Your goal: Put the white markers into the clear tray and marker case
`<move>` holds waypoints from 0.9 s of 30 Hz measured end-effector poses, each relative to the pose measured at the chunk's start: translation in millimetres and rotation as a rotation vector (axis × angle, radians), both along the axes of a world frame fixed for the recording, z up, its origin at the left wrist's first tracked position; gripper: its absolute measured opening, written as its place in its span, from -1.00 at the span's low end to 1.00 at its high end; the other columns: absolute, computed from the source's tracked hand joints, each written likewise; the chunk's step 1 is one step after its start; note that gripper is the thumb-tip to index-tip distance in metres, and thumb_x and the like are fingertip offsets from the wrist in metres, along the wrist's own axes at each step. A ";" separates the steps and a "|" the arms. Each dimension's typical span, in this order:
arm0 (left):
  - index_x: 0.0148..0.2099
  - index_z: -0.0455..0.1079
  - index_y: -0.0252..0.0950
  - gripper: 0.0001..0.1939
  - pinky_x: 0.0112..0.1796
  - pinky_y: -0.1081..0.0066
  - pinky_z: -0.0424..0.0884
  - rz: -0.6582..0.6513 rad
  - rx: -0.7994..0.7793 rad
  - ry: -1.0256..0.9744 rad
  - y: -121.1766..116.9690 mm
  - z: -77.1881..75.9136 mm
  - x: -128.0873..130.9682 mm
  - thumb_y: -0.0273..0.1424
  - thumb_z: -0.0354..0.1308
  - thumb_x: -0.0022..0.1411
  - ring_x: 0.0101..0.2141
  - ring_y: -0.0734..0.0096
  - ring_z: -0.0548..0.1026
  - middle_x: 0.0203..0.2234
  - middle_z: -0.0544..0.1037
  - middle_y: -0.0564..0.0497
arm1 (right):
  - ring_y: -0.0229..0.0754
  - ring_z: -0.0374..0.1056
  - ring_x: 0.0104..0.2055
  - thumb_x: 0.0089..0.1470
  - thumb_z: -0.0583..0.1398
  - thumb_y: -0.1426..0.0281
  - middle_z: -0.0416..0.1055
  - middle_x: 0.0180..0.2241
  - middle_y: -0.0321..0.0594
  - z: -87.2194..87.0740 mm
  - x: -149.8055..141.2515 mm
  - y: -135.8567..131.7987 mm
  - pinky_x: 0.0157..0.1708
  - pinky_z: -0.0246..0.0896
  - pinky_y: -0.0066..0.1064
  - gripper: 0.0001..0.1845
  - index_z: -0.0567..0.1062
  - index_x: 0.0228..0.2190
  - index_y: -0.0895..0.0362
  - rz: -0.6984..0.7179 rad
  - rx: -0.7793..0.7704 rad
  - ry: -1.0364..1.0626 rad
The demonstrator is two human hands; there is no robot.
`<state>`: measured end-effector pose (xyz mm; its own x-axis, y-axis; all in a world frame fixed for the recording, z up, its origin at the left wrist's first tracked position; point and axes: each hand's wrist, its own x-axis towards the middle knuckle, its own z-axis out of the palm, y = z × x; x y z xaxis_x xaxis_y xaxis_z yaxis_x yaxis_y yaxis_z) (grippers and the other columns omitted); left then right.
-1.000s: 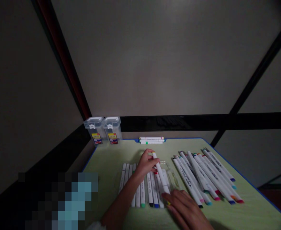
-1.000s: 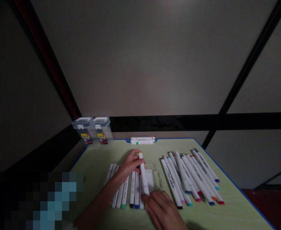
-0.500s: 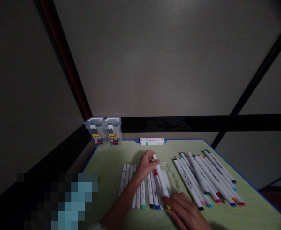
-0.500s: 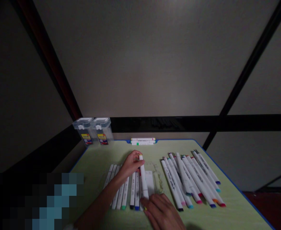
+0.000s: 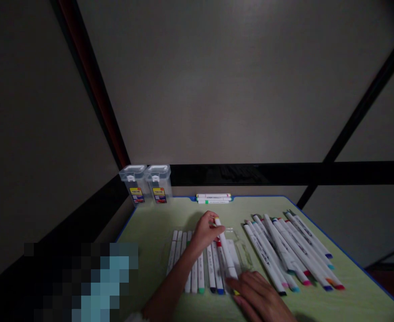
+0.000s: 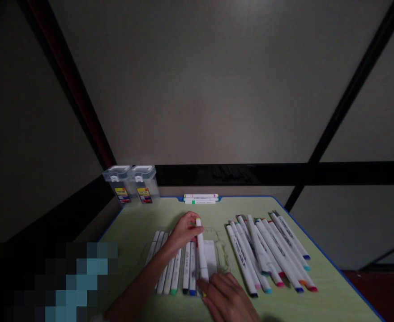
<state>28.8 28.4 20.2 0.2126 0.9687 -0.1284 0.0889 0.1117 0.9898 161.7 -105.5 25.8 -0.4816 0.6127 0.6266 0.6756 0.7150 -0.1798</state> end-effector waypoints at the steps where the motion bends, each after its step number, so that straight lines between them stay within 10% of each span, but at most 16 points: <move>1: -0.31 0.18 -0.28 -0.66 -0.66 0.64 0.25 -0.001 0.000 0.002 0.3 -0.8 -0.1 -0.48 0.22 -0.17 -0.54 0.59 0.35 -0.41 0.30 0.10 | -0.20 0.40 -0.41 0.22 -0.14 0.37 0.47 -0.45 -0.17 -0.2 0.1 0.1 -0.41 0.33 -0.42 -0.63 0.43 -0.27 0.13 -0.003 -0.010 -0.008; 27: -0.47 0.39 -0.28 -0.79 -0.10 0.27 0.21 0.067 0.365 0.460 0.2 -1.2 -9.4 -0.49 0.29 -0.28 -0.25 0.24 0.37 -0.43 0.43 0.04 | -0.20 0.41 -0.38 0.16 0.00 0.36 0.49 -0.42 -0.23 -11.3 4.5 3.3 -0.34 0.31 -0.40 -0.73 0.40 -0.14 0.10 0.019 -0.104 -0.045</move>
